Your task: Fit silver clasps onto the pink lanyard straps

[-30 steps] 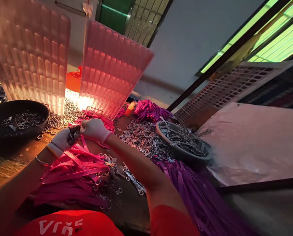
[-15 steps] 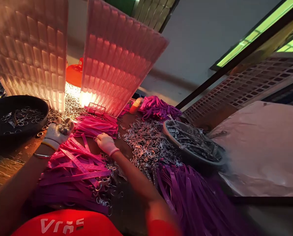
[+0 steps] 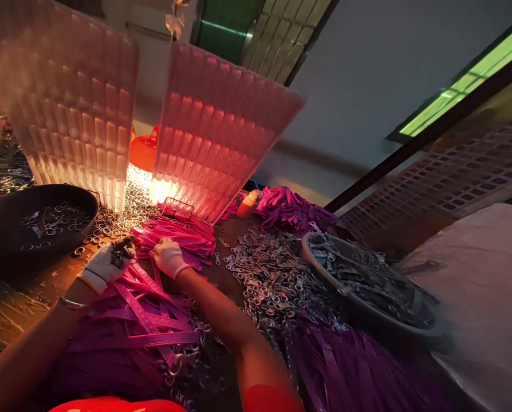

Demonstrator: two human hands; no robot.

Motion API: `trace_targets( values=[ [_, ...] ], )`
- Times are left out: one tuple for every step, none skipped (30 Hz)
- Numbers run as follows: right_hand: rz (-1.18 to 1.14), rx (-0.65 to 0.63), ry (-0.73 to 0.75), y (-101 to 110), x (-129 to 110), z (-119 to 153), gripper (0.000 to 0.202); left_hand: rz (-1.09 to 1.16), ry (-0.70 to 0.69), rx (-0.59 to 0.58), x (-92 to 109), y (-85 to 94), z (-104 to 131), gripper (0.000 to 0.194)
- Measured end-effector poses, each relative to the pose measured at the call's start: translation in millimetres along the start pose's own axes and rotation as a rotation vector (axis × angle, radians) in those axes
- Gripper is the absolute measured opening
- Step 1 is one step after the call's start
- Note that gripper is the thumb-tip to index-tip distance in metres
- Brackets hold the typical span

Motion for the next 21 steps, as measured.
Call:
trace_targets(
  values=[
    [-0.004,0.007,0.012,0.5,-3.7,-3.2,0.024,-0.002,-0.010,0.017,1.3,4.0,2.2,0.025],
    [-0.010,0.018,0.023,2.4,-6.7,-4.0,0.023,-0.008,-0.021,0.037,2.8,7.9,4.6,0.026],
    [-0.020,0.032,0.037,5.8,-9.5,-2.4,0.021,-0.014,-0.030,0.054,4.1,11.3,7.1,0.026],
    [-0.034,0.047,0.059,10.4,-12.7,1.7,0.020,-0.019,-0.031,0.067,4.4,13.8,9.6,0.026],
    [-0.051,0.062,0.088,15.9,-16.6,8.2,0.020,-0.025,-0.025,0.075,3.8,15.6,11.8,0.026],
    [-0.068,0.074,0.120,21.5,-21.4,16.8,0.019,-0.033,-0.013,0.077,2.1,16.3,13.7,0.026],
    [-0.082,0.082,0.150,26.7,-26.7,27.0,0.019,-0.042,0.003,0.073,-0.4,16.0,15.2,0.026],
    [-0.100,0.088,0.184,31.0,-33.1,38.4,0.019,-0.053,0.016,0.063,-3.3,15.1,16.4,0.025],
    [-0.124,0.092,0.224,34.3,-40.5,50.4,0.020,-0.066,0.026,0.051,-6.5,13.8,17.5,0.024],
    [-0.152,0.095,0.265,36.5,-48.3,62.5,0.020,-0.081,0.033,0.040,-9.7,12.7,18.5,0.023],
    [-0.180,0.102,0.298,37.7,-55.5,73.8,0.019,-0.099,0.037,0.030,-12.6,12.1,19.6,0.022],
    [-0.203,0.112,0.316,38.2,-61.3,83.6,0.019,-0.117,0.038,0.025,-15.0,12.1,20.7,0.023],
    [-0.218,0.125,0.316,38.2,-65.3,91.3,0.018,-0.137,0.034,0.024,-16.7,12.7,21.8,0.023],
    [-0.218,0.140,0.297,37.8,-67.4,96.5,0.017,-0.158,0.027,0.025,-17.4,13.7,22.8,0.024],
    [-0.201,0.152,0.267,37.5,-68.0,99.5,0.016,-0.179,0.016,0.026,-17.1,14.7,23.4,0.024],
    [-0.174,0.162,0.240,37.7,-68.2,100.7,0.016,-0.201,0.002,0.027,-15.7,15.5,23.7,0.024],
    [-0.141,0.167,0.226,38.5,-68.8,100.4,0.015,-0.223,-0.015,0.027,-13.5,15.7,23.4,0.022],
    [-0.099,0.164,0.224,39.8,-70.0,99.1,0.016,-0.246,-0.032,0.024,-10.6,15.2,22.6,0.020],
    [-0.045,0.158,0.226,41.7,-71.6,97.3,0.017,-0.272,-0.050,0.019,-7.3,14.2,21.3,0.018],
    [0.016,0.147,0.228,43.7,-73.5,95.3,0.018,-0.299,-0.071,0.014,-3.3,12.7,19.7,0.017],
    [0.085,0.133,0.229,45.5,-75.8,93.6,0.020,-0.327,-0.097,0.009,1.3,11.1,18.1,0.017]
  ],
)
Point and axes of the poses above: each hand's wrist, its own z-axis away from the middle knuckle, its own y-axis out of the back of the hand, x = y × z, the point moved 9 cm from there along -z, towards the middle knuckle, and after that the axes turned 14 degrees about -x, right-handed, at the moved point
